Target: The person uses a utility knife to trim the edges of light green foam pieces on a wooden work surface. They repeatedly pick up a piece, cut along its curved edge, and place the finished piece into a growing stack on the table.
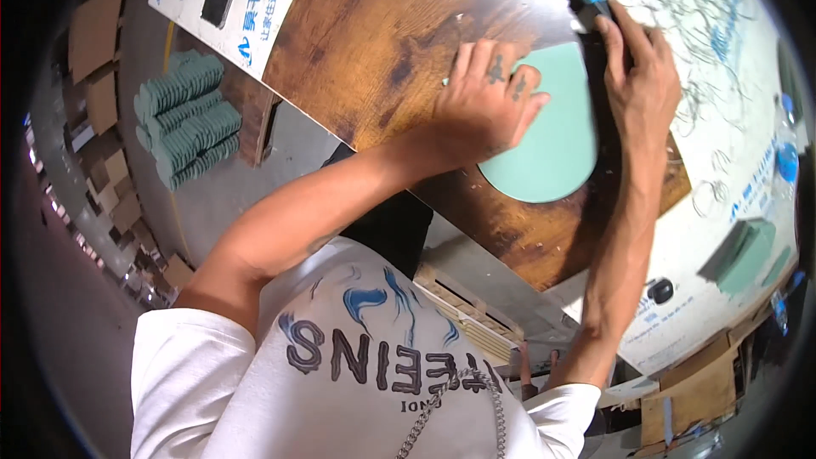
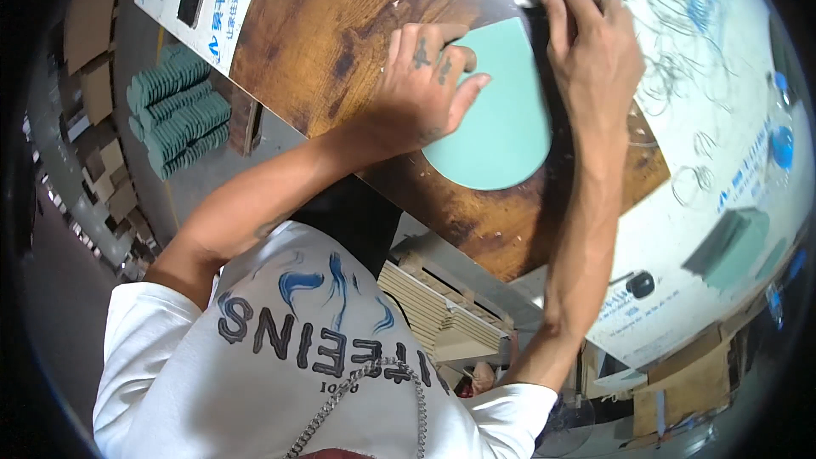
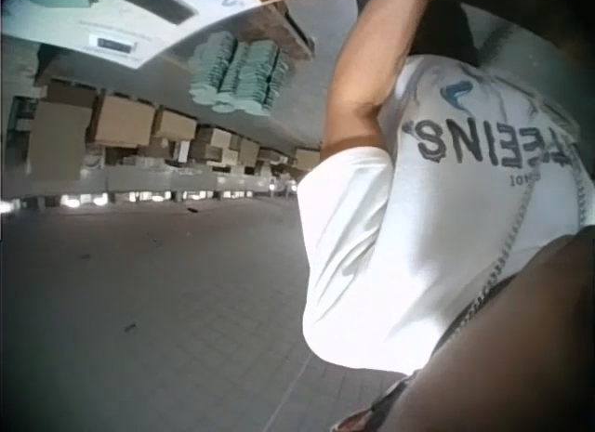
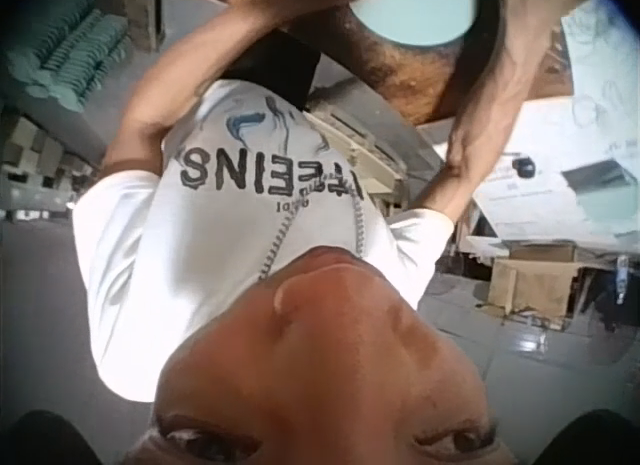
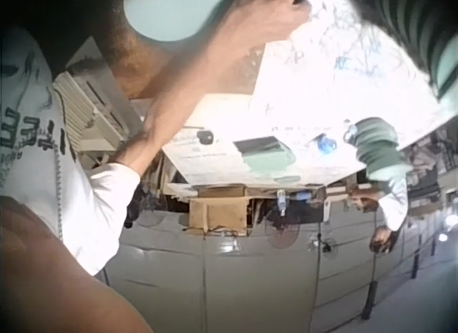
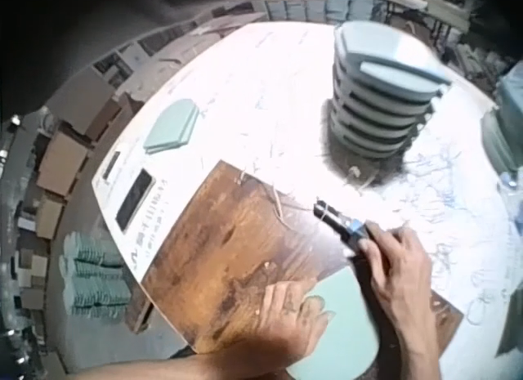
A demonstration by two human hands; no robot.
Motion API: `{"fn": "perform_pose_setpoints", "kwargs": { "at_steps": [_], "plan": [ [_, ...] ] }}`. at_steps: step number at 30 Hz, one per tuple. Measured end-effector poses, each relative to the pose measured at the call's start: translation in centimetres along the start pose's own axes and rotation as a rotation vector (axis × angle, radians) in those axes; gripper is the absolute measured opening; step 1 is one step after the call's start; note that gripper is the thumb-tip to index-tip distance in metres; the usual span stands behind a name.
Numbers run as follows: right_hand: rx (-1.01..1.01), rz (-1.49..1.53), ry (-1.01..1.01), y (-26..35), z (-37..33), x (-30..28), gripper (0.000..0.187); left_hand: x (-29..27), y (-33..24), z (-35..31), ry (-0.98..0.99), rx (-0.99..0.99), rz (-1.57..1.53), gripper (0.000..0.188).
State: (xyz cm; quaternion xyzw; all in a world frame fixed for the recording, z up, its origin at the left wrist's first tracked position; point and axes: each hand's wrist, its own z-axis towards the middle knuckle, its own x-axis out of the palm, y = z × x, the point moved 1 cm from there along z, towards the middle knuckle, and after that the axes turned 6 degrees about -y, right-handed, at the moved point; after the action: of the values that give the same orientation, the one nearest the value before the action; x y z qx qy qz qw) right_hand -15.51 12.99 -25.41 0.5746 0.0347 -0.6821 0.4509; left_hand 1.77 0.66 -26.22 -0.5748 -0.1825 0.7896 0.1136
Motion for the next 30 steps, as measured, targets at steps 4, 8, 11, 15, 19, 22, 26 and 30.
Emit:
{"fn": "perform_pose_setpoints", "kwargs": {
  "at_steps": [4, 8, 11, 15, 19, 22, 26, 30],
  "plan": [
    [0.468, 0.347, 0.064, 0.1, -4.8, -4.2, 0.040, 0.6, -0.2, 0.0, 0.081, -0.049, -0.042, 0.041],
    [1.043, 0.898, 0.271, 4.7, -7.7, -8.6, 0.035, 0.6, -0.8, 0.3, 0.243, -0.006, 0.061, 0.057],
    [1.093, 0.956, 0.186, 8.3, -10.8, -9.9, 0.028, -0.4, -0.9, 0.6, 0.198, 0.082, 0.139, 0.057],
    [1.447, 1.028, -0.024, 13.0, -18.3, -9.4, 0.021, -1.0, -2.0, 2.0, 0.419, 0.054, 0.073, 0.072],
    [1.640, 1.074, -0.355, 18.5, -25.1, -6.9, 0.016, -4.4, -3.9, 2.1, 0.558, 0.093, 0.145, 0.076],
    [1.632, 0.839, -0.382, 20.9, -25.9, -6.1, 0.014, -5.5, -3.6, -0.4, 0.608, 0.128, 0.165, 0.072],
    [1.648, 0.563, -0.398, 21.5, -26.2, -4.8, 0.015, -4.2, -2.9, -4.5, 0.604, 0.083, 0.064, 0.064],
    [1.661, 0.729, -0.719, 21.8, -27.6, -1.3, 0.019, -3.9, -2.2, -4.7, 0.662, 0.134, -0.063, 0.062]
  ]
}}
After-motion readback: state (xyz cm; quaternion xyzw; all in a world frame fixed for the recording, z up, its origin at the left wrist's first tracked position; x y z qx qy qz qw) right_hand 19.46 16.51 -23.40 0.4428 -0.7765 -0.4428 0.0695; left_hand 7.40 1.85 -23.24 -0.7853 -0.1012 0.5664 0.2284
